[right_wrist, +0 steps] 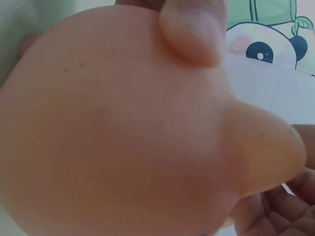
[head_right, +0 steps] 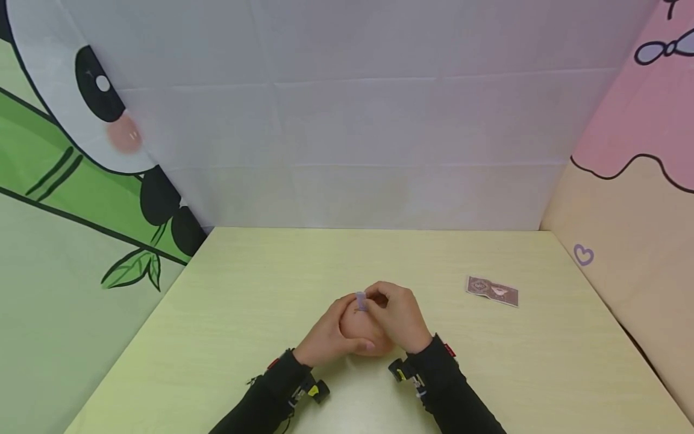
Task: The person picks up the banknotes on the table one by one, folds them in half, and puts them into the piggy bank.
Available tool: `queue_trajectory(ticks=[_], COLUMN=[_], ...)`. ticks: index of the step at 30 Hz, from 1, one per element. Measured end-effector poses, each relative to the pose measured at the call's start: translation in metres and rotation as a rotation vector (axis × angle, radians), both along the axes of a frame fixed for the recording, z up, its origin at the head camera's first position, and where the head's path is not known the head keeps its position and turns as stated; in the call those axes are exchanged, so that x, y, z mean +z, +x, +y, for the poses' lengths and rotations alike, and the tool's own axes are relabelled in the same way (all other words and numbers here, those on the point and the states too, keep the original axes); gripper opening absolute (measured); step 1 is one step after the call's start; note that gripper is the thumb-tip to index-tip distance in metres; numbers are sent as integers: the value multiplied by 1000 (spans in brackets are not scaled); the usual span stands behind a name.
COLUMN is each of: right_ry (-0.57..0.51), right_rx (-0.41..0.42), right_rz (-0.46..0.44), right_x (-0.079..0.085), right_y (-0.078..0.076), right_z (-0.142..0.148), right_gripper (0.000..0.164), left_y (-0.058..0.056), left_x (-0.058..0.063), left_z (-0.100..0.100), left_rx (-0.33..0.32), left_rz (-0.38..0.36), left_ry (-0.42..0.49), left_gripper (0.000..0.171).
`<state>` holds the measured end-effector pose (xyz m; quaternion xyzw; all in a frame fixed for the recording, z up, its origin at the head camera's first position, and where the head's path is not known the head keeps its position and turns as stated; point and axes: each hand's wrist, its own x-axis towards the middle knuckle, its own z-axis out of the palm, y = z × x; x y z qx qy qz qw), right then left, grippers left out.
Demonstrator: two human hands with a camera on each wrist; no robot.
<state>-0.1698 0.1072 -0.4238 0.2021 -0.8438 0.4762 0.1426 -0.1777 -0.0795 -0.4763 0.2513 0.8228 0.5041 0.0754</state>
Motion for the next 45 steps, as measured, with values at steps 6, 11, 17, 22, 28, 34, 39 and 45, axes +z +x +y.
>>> queue_trajectory(ticks=[6, 11, 17, 22, 28, 34, 39, 45], right_ry=[31, 20, -20, -17, 30, 81, 113, 144], right_rx=[10, 36, 47, 33, 7, -5, -21, -28], right_rz=[-5, -11, 25, 58, 82, 107, 107, 74], right_x=[2, 4, 7, 7, 8, 7, 5, 5], right_y=[1, 2, 4, 5, 5, 5, 4, 4], right_z=[1, 2, 4, 4, 4, 4, 3, 3], right_gripper=[7, 14, 19, 11, 7, 5, 4, 5], left_y=[-1, -1, 1, 3, 0, 1, 1, 1], left_x=[1, 1, 3, 7, 1, 1, 0, 0], left_z=[0, 0, 0, 0, -1, -1, -1, 0], left_rx=[-9, -23, -12, -16, -13, 8, 16, 23], left_rz=[4, 23, 28, 5, -6, -20, -10, -12], left_ry=[15, 24, 19, 26, 16, -13, -22, -26], left_gripper=[85, 82, 81, 82, 84, 91, 93, 92])
